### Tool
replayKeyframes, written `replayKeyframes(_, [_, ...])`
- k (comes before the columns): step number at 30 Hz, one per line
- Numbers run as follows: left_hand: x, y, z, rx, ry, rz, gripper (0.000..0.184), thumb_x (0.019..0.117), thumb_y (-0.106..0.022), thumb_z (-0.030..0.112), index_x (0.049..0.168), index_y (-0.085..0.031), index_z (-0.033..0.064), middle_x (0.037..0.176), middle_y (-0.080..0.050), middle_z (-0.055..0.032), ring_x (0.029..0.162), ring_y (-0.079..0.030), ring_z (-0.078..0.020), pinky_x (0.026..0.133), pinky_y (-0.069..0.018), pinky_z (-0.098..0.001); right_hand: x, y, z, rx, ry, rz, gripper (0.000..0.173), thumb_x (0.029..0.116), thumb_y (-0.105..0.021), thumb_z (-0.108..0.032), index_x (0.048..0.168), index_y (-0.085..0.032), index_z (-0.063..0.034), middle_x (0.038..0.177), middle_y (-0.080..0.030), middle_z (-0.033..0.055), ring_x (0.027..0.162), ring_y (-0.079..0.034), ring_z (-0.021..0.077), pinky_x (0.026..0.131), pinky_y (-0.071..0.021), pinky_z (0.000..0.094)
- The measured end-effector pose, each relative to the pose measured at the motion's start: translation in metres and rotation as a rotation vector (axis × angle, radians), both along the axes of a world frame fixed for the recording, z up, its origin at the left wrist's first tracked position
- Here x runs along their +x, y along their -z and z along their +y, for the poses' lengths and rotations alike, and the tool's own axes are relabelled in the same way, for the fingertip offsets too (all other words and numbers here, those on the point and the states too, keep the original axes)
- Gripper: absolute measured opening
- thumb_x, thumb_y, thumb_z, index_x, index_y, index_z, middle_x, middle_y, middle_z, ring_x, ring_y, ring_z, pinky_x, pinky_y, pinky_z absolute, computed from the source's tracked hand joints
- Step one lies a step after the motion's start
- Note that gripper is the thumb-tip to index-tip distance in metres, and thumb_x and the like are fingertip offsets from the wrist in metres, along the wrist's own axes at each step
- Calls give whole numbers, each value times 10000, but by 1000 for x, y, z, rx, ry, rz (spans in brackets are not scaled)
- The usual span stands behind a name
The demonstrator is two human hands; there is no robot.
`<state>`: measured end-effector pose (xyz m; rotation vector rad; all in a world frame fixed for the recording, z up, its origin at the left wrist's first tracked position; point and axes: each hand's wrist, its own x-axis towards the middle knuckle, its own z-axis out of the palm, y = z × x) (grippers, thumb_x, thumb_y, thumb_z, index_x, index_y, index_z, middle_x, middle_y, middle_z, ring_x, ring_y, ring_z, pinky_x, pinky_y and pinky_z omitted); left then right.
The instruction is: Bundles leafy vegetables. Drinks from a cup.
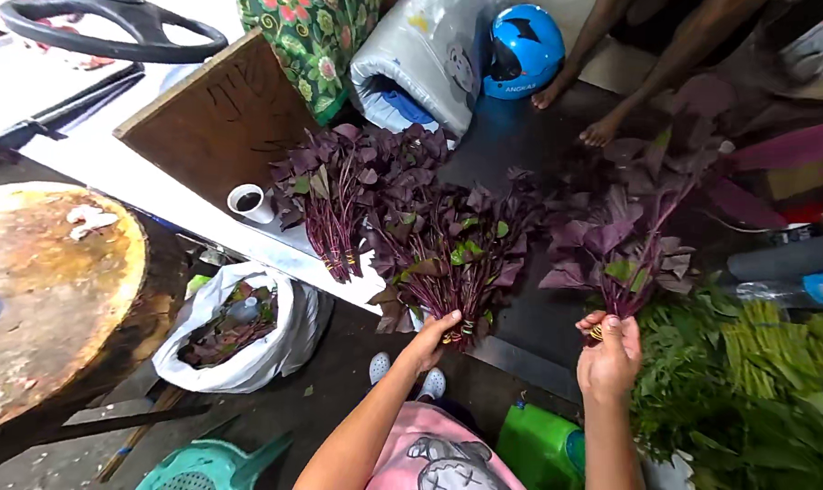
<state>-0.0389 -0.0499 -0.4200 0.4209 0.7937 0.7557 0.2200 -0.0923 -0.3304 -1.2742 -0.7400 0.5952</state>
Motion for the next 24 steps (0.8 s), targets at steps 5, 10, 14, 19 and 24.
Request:
replayKeyframes(5, [-14,3,2,-7,27,-77,511,1000,-529,416,1363,-514,58,1173,-703,-100,1085,-683,-200,959,-573,-427,24,80,-23,-669,114,-279,484,1061,-511,-167,1462,-420,88,1247,-646,241,1113,-646,293,986,-518,437])
replayKeyframes(10, [-4,-1,1,-75,-70,124,468,1061,-548,307,1395,-464,-9,1128,-706,-172,1002,-717,-248,897,-606,-436,-25,65,-38,-750,-96,-538,457,1006,-549,-116,1427,-517,59,1419,-526,305,1289,-546,426,1082,-452,563])
replayKeyframes(14, [4,0,1,-90,-76,176,488,1013,-650,255,1371,-482,-31,1108,-710,-193,979,-725,-267,881,-614,-447,-97,56,-15,-650,-494,-257,493,992,-625,-244,1381,-564,52,1237,-677,209,1108,-683,274,974,-562,447])
replayKeyframes(19, [-5,-6,5,-148,-44,152,424,1041,-602,259,1353,-502,-10,1091,-714,-183,970,-725,-274,861,-616,-452,-120,67,0,-721,-413,-17,382,966,-612,-194,1253,-578,56,1127,-653,194,942,-686,252,818,-597,427])
replayKeyframes(24, [-9,-8,3,-171,-57,102,402,1068,-539,292,1345,-512,3,1097,-713,-182,983,-722,-284,862,-611,-468,-126,71,-5,-678,-311,154,433,986,-574,-178,1335,-456,50,1102,-617,188,764,-673,221,657,-600,384])
